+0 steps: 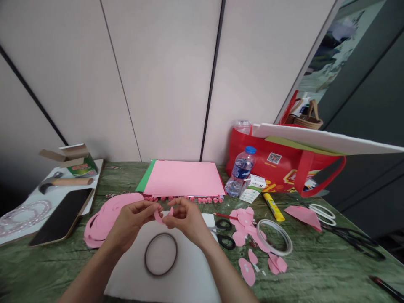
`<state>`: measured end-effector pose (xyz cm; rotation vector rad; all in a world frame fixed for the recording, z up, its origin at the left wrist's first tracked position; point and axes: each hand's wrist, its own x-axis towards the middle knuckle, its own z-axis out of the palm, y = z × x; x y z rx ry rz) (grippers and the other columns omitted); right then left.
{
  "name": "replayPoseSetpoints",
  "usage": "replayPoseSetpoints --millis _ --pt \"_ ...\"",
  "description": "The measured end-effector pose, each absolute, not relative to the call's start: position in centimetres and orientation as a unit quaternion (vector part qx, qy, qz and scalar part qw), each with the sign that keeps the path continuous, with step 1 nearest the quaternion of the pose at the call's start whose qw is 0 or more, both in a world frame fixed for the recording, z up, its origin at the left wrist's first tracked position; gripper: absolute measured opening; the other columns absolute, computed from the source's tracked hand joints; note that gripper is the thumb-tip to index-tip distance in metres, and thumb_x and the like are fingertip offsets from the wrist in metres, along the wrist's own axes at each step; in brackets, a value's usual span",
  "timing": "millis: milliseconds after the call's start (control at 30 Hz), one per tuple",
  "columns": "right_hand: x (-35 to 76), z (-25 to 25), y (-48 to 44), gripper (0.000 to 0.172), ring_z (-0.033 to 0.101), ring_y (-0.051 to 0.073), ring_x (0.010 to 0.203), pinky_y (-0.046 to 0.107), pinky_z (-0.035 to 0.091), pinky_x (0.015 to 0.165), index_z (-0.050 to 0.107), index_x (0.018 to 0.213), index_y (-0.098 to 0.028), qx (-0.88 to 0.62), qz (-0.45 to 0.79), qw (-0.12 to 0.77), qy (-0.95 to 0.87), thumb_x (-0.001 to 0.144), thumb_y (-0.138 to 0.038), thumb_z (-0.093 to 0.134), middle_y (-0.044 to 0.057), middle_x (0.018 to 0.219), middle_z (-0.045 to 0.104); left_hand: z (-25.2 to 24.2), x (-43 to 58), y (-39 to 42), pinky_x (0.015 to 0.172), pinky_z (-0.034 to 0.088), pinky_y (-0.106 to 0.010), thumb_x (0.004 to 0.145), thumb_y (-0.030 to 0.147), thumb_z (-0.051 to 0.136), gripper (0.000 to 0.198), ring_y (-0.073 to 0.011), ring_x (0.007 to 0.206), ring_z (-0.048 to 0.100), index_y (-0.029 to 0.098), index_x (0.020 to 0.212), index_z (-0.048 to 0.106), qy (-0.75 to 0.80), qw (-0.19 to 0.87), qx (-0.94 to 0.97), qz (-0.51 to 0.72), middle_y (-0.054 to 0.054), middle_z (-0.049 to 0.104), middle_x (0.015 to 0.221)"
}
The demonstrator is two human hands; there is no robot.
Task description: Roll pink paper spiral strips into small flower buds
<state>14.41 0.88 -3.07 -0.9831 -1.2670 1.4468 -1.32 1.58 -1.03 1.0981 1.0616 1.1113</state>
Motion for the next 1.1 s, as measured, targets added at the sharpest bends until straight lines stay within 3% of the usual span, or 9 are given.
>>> replayPoseSetpoints --millis 467,833,1100 --pt "14.9 -2.8 1.3 0.036 0.057 0.011 0.053 0.029 0.054 0.055 0.053 0.081 -0.018 -0.400 0.571 0.565 -0.442 0.054 -0.028 0.075 -0.006 0.059 0.056 -0.4 -0.8 1.2 0.065 0.050 -0.030 0.060 0.025 0.070 0.015 -0.0198 0.064 0.065 0.011 0.067 0.066 0.515 0.535 0.507 0.438 -0.006 0.069 0.064" --pt "14.8 -3.0 1.4 0.035 0.058 0.012 0.056 0.027 0.050 0.054 0.053 0.085 -0.019 -0.408 0.517 0.584 -0.475 0.057 -0.027 0.073 -0.003 0.065 0.060 -0.4 -0.6 0.9 0.060 0.047 -0.027 0.061 0.020 0.066 0.031 -0.0169 0.060 0.062 0.013 0.090 0.060 0.467 0.566 0.580 0.356 -0.003 0.068 0.061" --pt "14.3 -2.2 0.3 0.038 0.058 0.012 0.060 0.025 0.048 0.057 0.051 0.097 -0.022 -0.386 0.492 0.542 -0.561 0.063 -0.019 0.068 -0.003 0.066 0.060 -0.5 -0.5 0.7 0.055 0.043 -0.023 0.060 0.015 0.065 0.016 -0.0158 0.061 0.060 0.013 0.075 0.061 0.452 0.565 0.615 0.313 -0.003 0.066 0.064"
